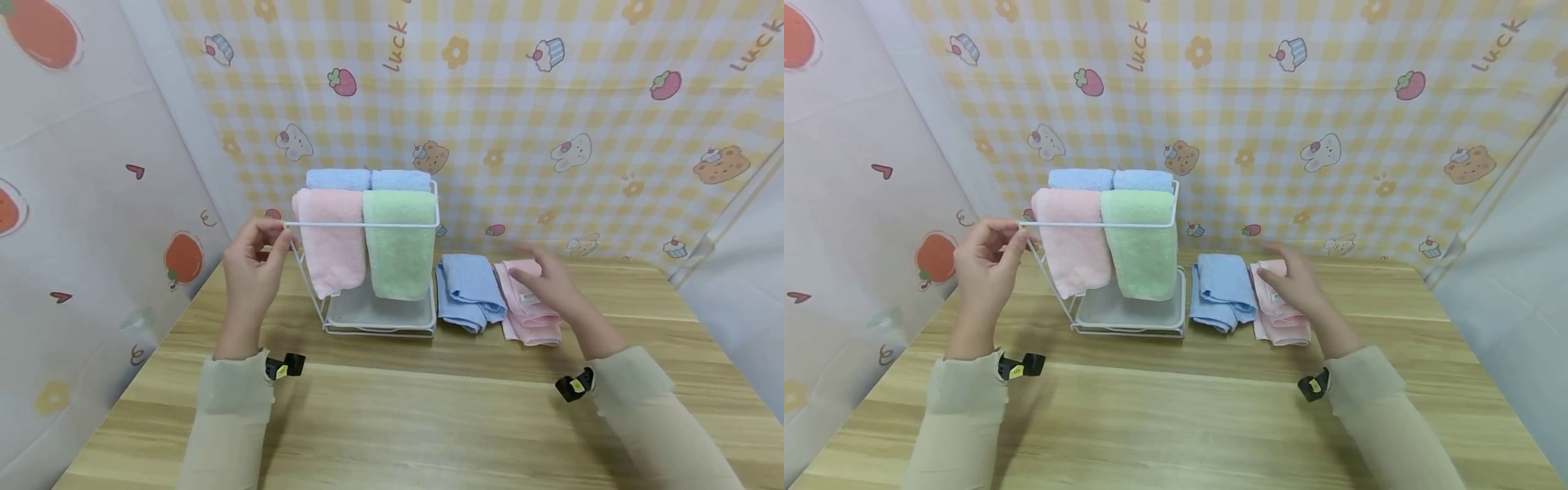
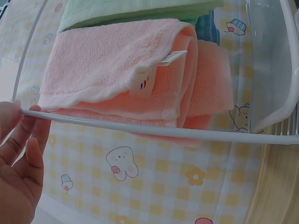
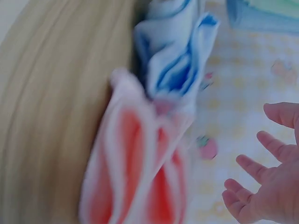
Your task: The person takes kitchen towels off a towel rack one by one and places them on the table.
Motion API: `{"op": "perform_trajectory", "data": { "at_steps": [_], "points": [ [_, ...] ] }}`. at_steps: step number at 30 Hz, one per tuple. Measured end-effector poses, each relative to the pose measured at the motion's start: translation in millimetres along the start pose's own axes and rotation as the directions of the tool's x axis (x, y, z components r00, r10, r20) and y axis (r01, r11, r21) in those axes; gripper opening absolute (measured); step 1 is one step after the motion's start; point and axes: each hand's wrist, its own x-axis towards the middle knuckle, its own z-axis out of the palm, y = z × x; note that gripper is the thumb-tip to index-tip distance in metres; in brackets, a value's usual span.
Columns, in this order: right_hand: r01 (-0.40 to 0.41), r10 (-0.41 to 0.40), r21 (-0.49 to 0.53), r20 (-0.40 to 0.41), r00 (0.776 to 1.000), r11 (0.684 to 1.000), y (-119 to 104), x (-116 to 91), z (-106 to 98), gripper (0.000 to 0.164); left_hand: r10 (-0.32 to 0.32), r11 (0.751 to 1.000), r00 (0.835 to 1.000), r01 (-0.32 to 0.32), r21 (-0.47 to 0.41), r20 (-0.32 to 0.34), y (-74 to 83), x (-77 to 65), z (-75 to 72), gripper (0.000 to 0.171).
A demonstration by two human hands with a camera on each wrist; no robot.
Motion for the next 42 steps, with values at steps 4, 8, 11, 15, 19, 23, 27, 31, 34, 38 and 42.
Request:
{"op": "perform_trajectory", "data": {
  "at_steps": [4,8,11,15,19,23,27,31,34,38,42],
  "points": [
    [0.032,-0.03,0.089,-0.024,0.999,0.996,-19.3,3.0,7.1,0.054,-0.004,0.999,1.0,0.004,0.036,0.003,-0.4,0.5,1.7,0.019],
    [0.07,-0.058,0.184,-0.068,0.996,0.98,-38.5,3.1,15.7,0.05,-0.018,0.999,1.0,0.017,0.046,0.025,-1.7,-1.9,1.8,0.023],
    [0.087,-0.068,0.232,-0.092,0.993,0.969,-53.8,2.7,19.8,0.047,-0.036,0.998,0.998,0.034,0.051,0.046,-2.8,-7.3,0.3,0.027],
    [0.13,-0.097,0.28,-0.129,0.987,0.951,-75.0,5.0,20.8,0.044,-0.056,0.996,0.997,0.051,0.077,0.061,-4.7,-13.5,-0.8,0.03],
    [0.189,-0.14,0.31,-0.174,0.975,0.932,-96.3,9.5,18.5,0.043,-0.062,0.994,0.996,0.056,0.094,0.062,-6.1,-15.7,-0.2,0.031],
    [0.255,-0.191,0.313,-0.221,0.956,0.915,-117.9,16.0,16.9,0.041,-0.073,0.993,0.995,0.066,0.101,0.064,-6.9,-16.6,1.5,0.032],
    [0.298,-0.229,0.312,-0.238,0.944,0.902,-138.0,23.6,17.3,0.04,-0.08,0.992,0.995,0.073,0.106,0.062,-7.4,-17.7,3.7,0.032],
    [0.345,-0.288,0.313,-0.216,0.933,0.885,-155.4,32.8,17.7,0.043,-0.07,0.992,0.996,0.064,0.113,0.052,-6.7,-18.9,4.7,0.032],
    [0.37,-0.332,0.282,-0.174,0.927,0.885,-167.2,40.6,17.3,0.046,-0.071,0.992,0.996,0.065,0.112,0.048,-6.8,-19.3,5.0,0.032],
    [0.374,-0.368,0.198,-0.065,0.927,0.906,-180.4,52.1,18.1,0.049,-0.086,0.99,0.995,0.08,0.112,0.044,-7.3,-19.4,4.0,0.031],
    [0.373,-0.382,0.141,0.041,0.923,0.917,-190.2,61.4,19.0,0.05,-0.1,0.988,0.994,0.093,0.122,0.047,-6.5,-18.9,1.7,0.03]
  ]
}}
